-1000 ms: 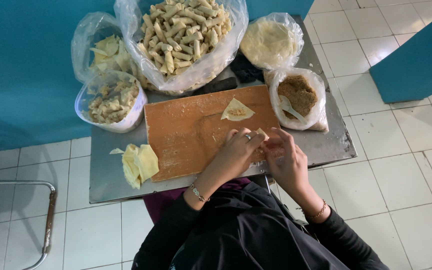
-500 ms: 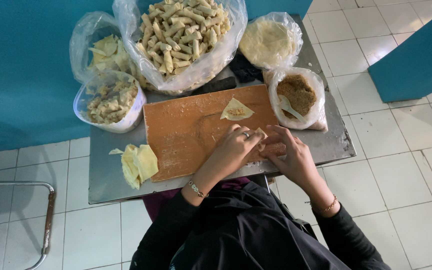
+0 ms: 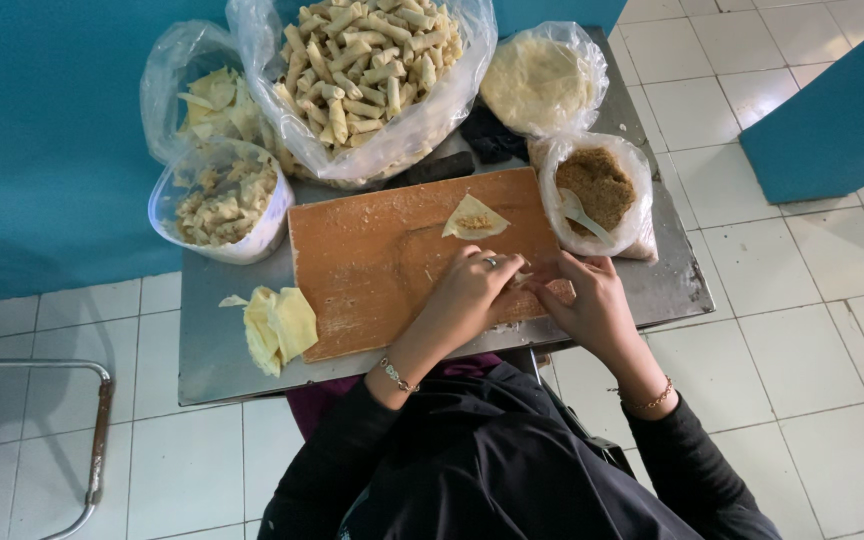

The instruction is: The person takes thin pastry wrappers, places a scoop of brown filling onto each wrapper, and folds the wrappers into triangular filled pastries, setting the folded pieces on the board. They work through a batch of wrappers one at a time at a small metal table.

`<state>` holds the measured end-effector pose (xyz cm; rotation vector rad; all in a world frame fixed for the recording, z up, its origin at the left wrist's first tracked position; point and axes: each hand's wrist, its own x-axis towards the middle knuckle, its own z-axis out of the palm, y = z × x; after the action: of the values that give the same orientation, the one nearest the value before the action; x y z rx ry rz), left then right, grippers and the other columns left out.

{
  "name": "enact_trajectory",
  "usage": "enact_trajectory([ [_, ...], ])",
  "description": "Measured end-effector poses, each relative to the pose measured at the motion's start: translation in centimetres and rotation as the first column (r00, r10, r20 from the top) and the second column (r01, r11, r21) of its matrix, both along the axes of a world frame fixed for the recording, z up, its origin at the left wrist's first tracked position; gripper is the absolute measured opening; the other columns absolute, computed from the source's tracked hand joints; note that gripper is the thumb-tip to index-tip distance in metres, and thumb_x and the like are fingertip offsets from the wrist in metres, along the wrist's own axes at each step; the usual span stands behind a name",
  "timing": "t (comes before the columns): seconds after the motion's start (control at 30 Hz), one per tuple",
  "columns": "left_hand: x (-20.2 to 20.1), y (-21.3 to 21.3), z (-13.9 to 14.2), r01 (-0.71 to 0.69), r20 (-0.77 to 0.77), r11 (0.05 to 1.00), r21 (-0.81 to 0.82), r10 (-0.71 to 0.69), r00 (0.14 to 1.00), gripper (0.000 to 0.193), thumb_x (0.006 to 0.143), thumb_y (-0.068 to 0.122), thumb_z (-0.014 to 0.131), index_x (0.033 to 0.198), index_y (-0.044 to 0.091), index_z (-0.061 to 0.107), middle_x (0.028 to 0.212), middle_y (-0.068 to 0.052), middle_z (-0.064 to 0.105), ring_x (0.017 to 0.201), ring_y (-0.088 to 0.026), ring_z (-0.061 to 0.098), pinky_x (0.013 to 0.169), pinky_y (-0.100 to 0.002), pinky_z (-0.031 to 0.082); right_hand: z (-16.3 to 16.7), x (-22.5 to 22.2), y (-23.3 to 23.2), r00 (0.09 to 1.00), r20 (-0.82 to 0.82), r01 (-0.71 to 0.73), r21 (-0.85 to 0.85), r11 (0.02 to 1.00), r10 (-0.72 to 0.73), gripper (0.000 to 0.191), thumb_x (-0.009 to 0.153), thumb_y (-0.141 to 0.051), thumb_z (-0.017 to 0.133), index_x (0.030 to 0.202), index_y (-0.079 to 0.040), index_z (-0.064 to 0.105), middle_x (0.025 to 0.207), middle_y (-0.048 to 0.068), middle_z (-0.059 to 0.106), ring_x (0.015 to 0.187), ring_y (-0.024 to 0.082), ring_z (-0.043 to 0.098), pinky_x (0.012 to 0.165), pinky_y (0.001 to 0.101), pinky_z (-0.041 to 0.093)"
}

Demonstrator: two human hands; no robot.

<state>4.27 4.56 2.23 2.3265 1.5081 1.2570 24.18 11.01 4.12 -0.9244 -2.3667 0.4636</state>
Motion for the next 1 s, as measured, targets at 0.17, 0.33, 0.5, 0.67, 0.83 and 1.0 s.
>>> enact_trajectory([
  [0.17,0.3,0.2,0.5,0.011,0.083,0.993,-0.114,-0.002,0.997,0.023,0.089,0.004,0.071,0.11,0.004,0.061,0.082,-0.009,0.071,0.087,-0.028,0.07,0.093,-0.046,0.047,-0.4,-0.5,0.0,1.0,-0.025,-0.009,-0.005,1.0,0.009,0.014,0.077,-0.014,0.079,0.09,-0.012,0.075,0.088,-0.001,0.076,0.09,0.02,0.068,0.094,0.0372,0.046],
  [0.33,0.1,0.9,0.5,0.022,0.07,0.99,-0.141,-0.012,0.997,0.026,0.088,-0.002,0.069,0.111,0.005,0.061,0.081,-0.009,0.069,0.086,-0.029,0.069,0.089,-0.046,0.048,-0.7,-1.0,0.4,0.995,-0.088,0.032,-0.128,0.991,-0.043,0.017,0.074,-0.014,0.079,0.091,-0.013,0.078,0.089,0.001,0.074,0.095,0.022,0.063,0.089,0.0347,0.053],
  [0.5,-0.2,1.4,0.2,0.059,0.155,0.99,-0.128,-0.039,0.987,0.027,0.085,-0.009,0.065,0.109,0.003,0.061,0.107,-0.014,0.066,0.098,-0.035,0.067,0.083,-0.046,0.053,-0.8,-0.8,0.9,0.997,-0.075,-0.034,-0.056,0.998,0.03,0.015,0.076,-0.013,0.08,0.091,-0.013,0.08,0.097,0.001,0.075,0.104,0.025,0.06,0.094,0.0386,0.051],
  [0.67,0.0,1.2,0.1,0.038,0.177,0.984,-0.174,-0.007,0.984,0.014,0.086,-0.003,0.071,0.098,0.002,0.066,0.121,-0.014,0.051,0.098,-0.033,0.066,0.083,-0.044,0.054,-0.4,-0.5,0.8,1.0,0.011,0.016,-0.061,0.998,-0.015,0.013,0.081,-0.019,0.083,0.092,-0.015,0.08,0.096,-0.003,0.076,0.105,0.023,0.06,0.093,0.0407,0.042],
  [0.83,-0.1,0.7,0.2,0.005,0.097,0.978,-0.209,0.016,0.995,0.027,0.086,-0.009,0.065,0.111,-0.001,0.067,0.128,-0.014,0.051,0.099,-0.029,0.066,0.086,-0.042,0.053,-0.4,-0.3,-0.4,0.998,-0.036,0.049,0.011,0.999,-0.049,0.028,0.081,-0.02,0.081,0.107,-0.011,0.073,0.103,-0.005,0.075,0.107,0.021,0.062,0.095,0.0385,0.037],
  [1.0,-0.2,0.6,0.3,0.034,0.098,0.985,-0.166,-0.018,0.995,0.018,0.088,-0.004,0.069,0.105,0.0,0.072,0.122,-0.013,0.055,0.094,-0.026,0.065,0.088,-0.04,0.052,-0.8,-0.2,-0.7,0.997,-0.072,0.029,0.021,0.999,-0.027,0.019,0.085,-0.017,0.078,0.102,-0.012,0.071,0.115,0.0,0.072,0.111,0.021,0.063,0.094,0.0381,0.038],
])
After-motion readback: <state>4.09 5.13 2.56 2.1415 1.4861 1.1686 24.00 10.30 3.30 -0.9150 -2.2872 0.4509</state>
